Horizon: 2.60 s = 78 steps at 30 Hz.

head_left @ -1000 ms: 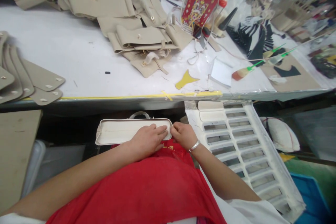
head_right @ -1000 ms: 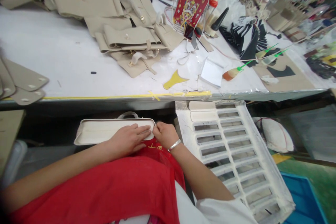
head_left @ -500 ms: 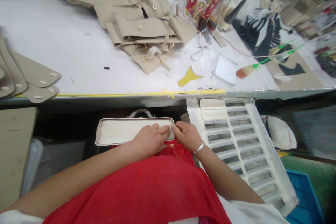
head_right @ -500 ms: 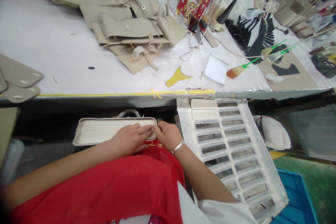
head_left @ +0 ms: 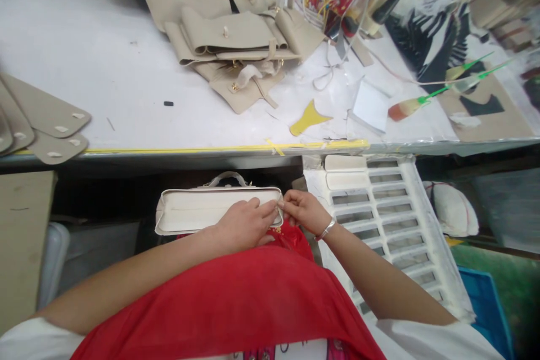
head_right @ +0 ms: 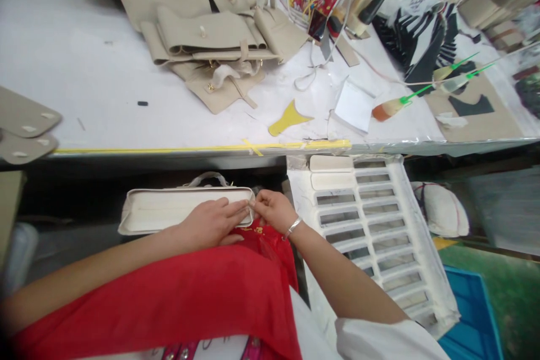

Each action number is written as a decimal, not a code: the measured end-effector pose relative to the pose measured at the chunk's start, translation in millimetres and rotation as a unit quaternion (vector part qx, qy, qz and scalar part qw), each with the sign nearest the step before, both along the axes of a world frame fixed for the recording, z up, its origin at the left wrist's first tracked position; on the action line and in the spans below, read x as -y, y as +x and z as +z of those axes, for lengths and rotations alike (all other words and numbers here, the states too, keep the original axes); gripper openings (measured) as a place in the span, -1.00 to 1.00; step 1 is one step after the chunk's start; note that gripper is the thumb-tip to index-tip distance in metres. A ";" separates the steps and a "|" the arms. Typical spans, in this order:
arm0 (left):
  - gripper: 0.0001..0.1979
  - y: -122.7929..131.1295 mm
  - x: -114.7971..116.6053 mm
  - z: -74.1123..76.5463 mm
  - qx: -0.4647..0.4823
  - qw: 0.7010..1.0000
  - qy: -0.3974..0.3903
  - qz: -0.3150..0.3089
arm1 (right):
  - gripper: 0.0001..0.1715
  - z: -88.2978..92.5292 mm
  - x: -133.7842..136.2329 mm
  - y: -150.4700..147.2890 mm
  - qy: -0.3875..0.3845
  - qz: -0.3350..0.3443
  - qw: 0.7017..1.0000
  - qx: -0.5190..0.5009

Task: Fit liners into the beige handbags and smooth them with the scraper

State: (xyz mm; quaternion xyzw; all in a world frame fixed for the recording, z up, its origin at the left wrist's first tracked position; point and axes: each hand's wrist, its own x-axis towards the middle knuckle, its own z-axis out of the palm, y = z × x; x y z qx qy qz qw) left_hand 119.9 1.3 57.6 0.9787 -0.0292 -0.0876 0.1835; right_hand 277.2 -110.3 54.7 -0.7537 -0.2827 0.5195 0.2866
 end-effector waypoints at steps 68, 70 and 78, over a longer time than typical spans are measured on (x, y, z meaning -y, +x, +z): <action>-0.73 -12.9 -64.3 4.1 0.059 0.997 0.029 -0.045 | -0.77 18.3 -72.4 22.4 0.129 0.433 0.856 0.253; -0.73 -12.2 -66.0 3.4 0.058 0.997 0.017 -0.049 | -0.79 16.1 -83.2 23.0 0.092 0.444 0.865 0.216; -0.73 -12.8 -78.7 6.4 0.038 0.996 -0.038 -0.067 | -0.70 13.1 -107.4 16.3 0.051 0.502 0.850 0.150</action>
